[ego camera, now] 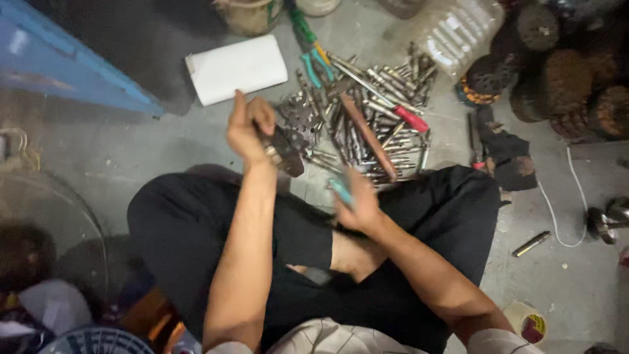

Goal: The person uses a screwdriver, pliers, and a hammer to remove wires and components from a metal fan stator while sitting on the floor.

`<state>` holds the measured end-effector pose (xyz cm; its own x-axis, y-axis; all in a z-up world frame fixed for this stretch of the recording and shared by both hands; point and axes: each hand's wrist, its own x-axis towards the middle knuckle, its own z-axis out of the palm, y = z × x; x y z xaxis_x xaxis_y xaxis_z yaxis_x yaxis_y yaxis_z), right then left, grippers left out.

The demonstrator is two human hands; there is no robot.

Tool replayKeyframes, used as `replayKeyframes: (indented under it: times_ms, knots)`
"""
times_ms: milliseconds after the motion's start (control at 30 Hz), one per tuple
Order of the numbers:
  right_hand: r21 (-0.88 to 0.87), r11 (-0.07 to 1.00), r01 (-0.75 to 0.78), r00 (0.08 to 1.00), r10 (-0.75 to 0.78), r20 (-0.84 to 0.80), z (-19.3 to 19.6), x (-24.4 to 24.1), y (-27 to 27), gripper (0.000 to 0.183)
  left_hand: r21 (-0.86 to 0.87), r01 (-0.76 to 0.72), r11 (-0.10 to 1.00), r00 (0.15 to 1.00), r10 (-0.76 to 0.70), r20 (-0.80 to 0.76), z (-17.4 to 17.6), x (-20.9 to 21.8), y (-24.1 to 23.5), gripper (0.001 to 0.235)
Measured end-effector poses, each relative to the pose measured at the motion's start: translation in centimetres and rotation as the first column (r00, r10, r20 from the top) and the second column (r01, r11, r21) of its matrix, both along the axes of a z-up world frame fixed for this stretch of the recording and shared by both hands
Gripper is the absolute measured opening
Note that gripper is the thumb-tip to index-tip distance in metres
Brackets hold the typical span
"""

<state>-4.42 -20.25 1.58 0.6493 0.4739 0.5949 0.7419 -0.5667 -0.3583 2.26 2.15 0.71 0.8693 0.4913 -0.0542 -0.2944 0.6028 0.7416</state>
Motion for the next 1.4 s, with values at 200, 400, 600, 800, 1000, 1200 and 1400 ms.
replayKeyframes:
  times_ms: [200,400,600,800,1000,1200,1400]
  knots:
    - [0.518,0.748,0.415,0.614,0.19,-0.766,1.9,-3.3,0.2,0.019,-0.191,-0.062,0.98,0.995,0.046,-0.089,-0.7,-0.6,0.8,0.053]
    - [-0.189,0.975,0.117,0.568,-0.222,-0.792,-0.3,1.1,0.9,0.03,-0.145,0.029,0.989,0.999,-0.026,0.023,0.8,0.1,0.4,0.064]
    - [0.305,0.892,0.335,0.696,-0.016,-0.718,0.1,-0.9,-1.2,0.026,-0.441,0.081,0.894,0.996,-0.093,-0.007,0.7,-0.1,2.1,0.065]
    - [0.406,0.912,0.062,0.591,0.294,-0.751,2.5,-0.1,-1.2,0.013,-0.522,0.199,0.83,0.98,-0.175,0.096,3.3,-0.9,1.9,0.067]
    - [0.603,0.739,0.301,0.507,0.411,-0.758,2.5,1.0,0.2,0.024,-0.367,0.479,0.798,0.874,-0.392,0.288,4.5,-1.3,0.3,0.072]
    - [0.496,0.805,0.326,0.744,0.106,-0.66,1.5,0.0,0.6,0.047,-0.381,0.558,0.737,0.823,-0.43,0.371,4.7,-0.7,-1.8,0.072]
    - [0.659,0.576,0.484,0.613,0.315,-0.725,2.2,0.4,1.1,0.039,-0.473,0.37,0.799,0.919,-0.242,0.311,3.8,-1.6,-6.4,0.071]
